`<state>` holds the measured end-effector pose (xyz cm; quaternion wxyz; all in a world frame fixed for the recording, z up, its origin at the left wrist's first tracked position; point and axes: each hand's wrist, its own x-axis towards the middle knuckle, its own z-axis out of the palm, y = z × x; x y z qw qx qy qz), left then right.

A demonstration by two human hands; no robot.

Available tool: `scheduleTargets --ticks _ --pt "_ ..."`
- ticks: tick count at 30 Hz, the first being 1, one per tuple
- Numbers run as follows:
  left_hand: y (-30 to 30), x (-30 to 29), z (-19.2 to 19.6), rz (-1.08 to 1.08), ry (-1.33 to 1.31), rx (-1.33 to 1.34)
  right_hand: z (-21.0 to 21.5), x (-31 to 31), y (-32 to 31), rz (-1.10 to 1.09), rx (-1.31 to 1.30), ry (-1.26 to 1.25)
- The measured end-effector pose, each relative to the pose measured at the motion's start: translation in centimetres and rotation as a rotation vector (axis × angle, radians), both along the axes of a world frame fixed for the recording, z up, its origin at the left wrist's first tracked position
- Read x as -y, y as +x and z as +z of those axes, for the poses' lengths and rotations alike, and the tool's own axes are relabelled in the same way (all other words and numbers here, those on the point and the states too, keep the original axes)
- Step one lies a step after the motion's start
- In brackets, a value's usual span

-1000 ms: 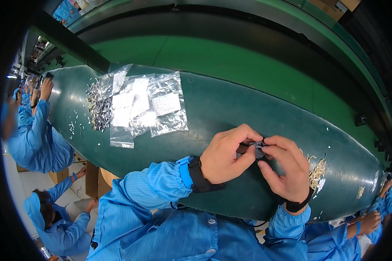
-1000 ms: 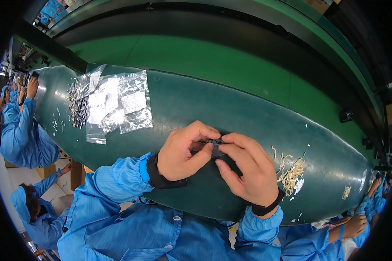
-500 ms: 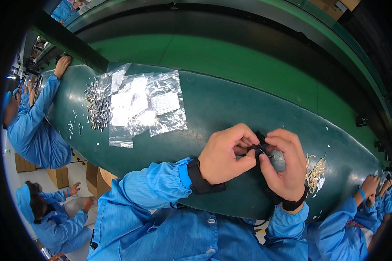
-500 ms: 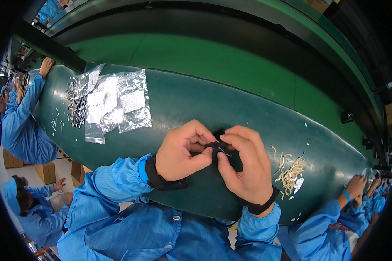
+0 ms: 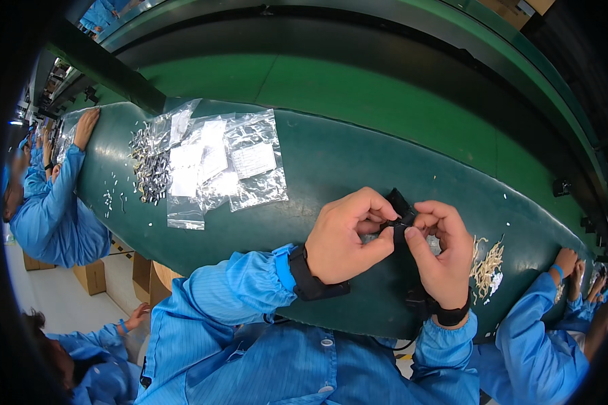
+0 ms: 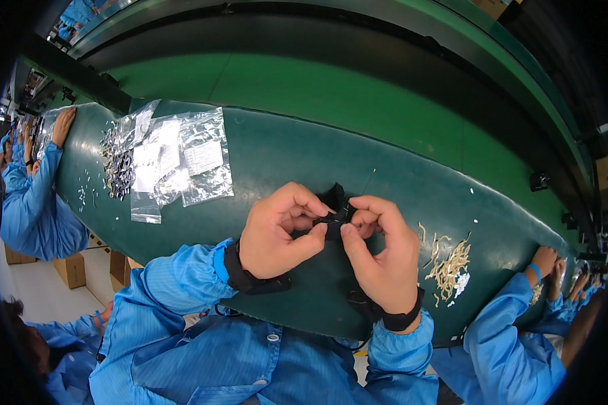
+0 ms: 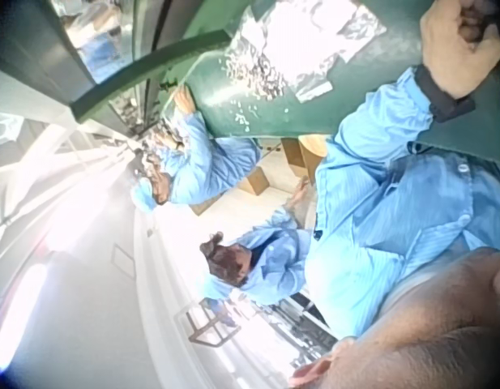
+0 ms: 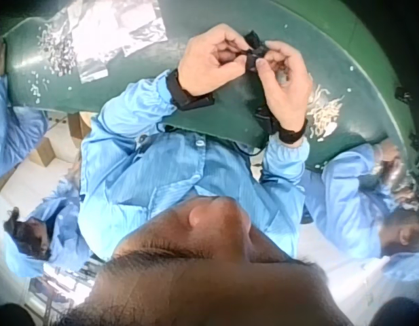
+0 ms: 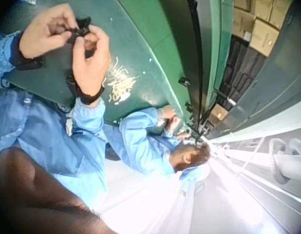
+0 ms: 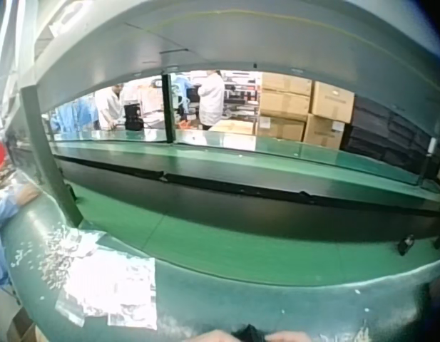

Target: Assembling small plastic components on a factory production line.

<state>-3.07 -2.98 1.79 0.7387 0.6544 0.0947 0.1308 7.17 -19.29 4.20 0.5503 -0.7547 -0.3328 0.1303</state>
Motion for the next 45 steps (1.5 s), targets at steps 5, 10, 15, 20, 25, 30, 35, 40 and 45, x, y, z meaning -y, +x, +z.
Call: scheduleTargets --ticks 5,10,15,20,25,30,35,40,45 --pt "0.4 0.0 -0.4 -0.006 -0.207 -0.022 0.1 -0.7 -0.5 -0.226 -0.048 0.015" --pt "0.7 -0.7 -1.4 -0.027 -0.273 0.093 0.6 -0.2 -0.3 0.013 0.535 0.131" --pt "0.8 -0.3 -0.6 -0.052 -0.224 0.125 0.8 -0.8 -0.2 0.216 0.621 0.082" --pt "0.1 -0.5 -0.2 -0.064 -0.055 0.094 0.7 -0.8 -0.2 0.226 0.671 0.048" --pt "0.2 -0.4 -0.4 -0.068 -0.035 0.087 1.2 -0.6 -0.4 0.284 0.679 0.012" --pt "0.3 -0.3 0.0 -0.061 0.013 0.079 1.2 -0.5 -0.3 0.295 0.701 -0.002" --pt "0.2 -1.0 0.4 -0.106 0.146 0.07 1.0 -0.4 -0.2 0.308 0.734 -0.016" --pt "0.5 -1.4 0.4 -0.161 0.213 0.119 1.0 -0.3 -0.1 0.333 0.722 0.013" --pt "0.5 -1.5 0.8 -0.191 0.181 0.123 1.1 -0.2 -0.1 0.35 0.72 0.055"
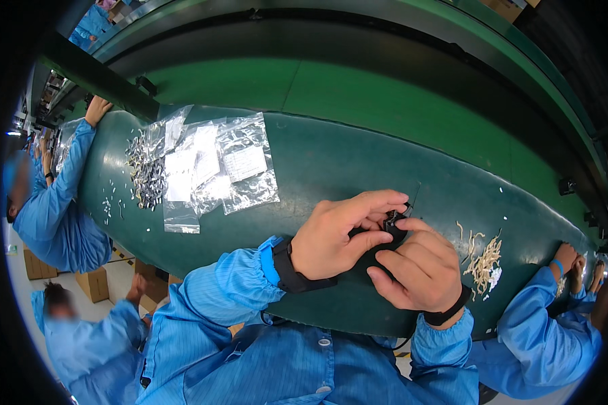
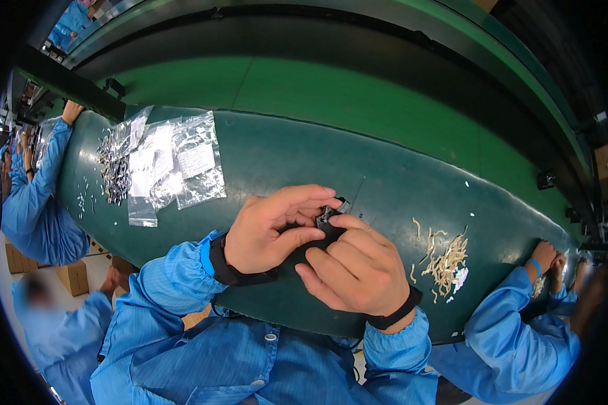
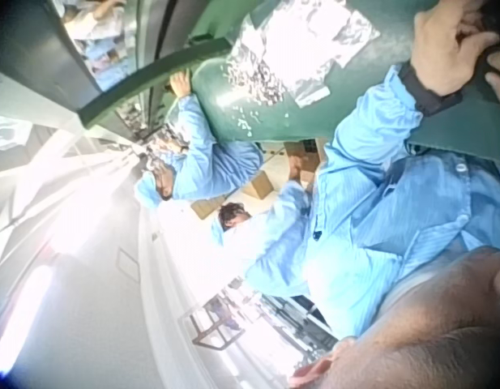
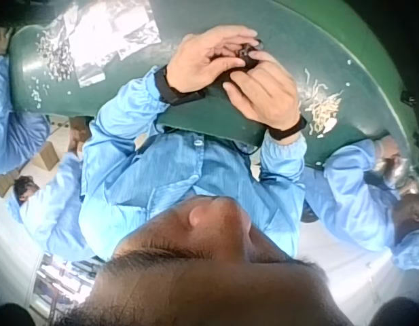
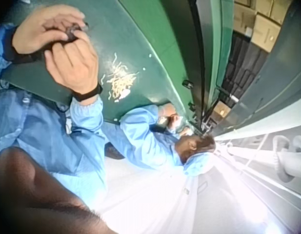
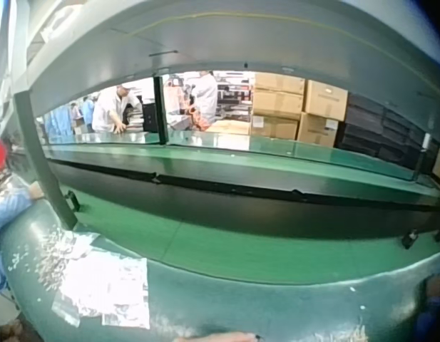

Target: Assembling small plastic components on a factory production line.

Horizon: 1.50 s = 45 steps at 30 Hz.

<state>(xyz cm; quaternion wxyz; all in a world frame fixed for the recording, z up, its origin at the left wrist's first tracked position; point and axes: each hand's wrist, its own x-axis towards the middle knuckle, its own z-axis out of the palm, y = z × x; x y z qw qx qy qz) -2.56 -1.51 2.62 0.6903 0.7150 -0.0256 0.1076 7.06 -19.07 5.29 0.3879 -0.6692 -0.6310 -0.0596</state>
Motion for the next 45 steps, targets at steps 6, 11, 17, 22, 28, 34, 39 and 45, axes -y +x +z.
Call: scheduleTargets --ticks 6,11,17,22,28,34,39,45 --pt "0.1 -0.1 -0.3 -0.068 -0.025 0.001 0.2 -0.1 -0.2 0.069 -0.06 0.002" --pt "0.1 -0.1 -0.9 -0.046 -0.096 0.032 0.6 0.7 -0.2 -0.017 -0.04 0.17" --pt "0.2 0.4 -0.9 0.076 -0.157 0.093 0.2 0.4 -0.5 -0.042 -0.025 0.172" --pt "0.1 0.5 -0.9 0.089 -0.175 0.114 0.0 0.4 -0.5 -0.081 -0.029 0.179" --pt "0.2 0.4 -0.7 0.117 -0.151 0.102 0.0 0.5 -0.1 -0.267 -0.081 0.192" --pt "0.2 -0.2 -0.4 0.128 -0.043 0.105 -1.1 0.1 0.2 -0.489 -0.318 0.214" --pt "0.1 0.2 -1.3 0.161 -0.385 0.064 -0.7 -0.6 -0.5 -0.593 -0.51 -0.016" --pt "0.9 -0.6 -2.7 0.086 -0.703 -0.058 -2.0 -0.4 -0.4 -0.374 -0.68 -0.183"
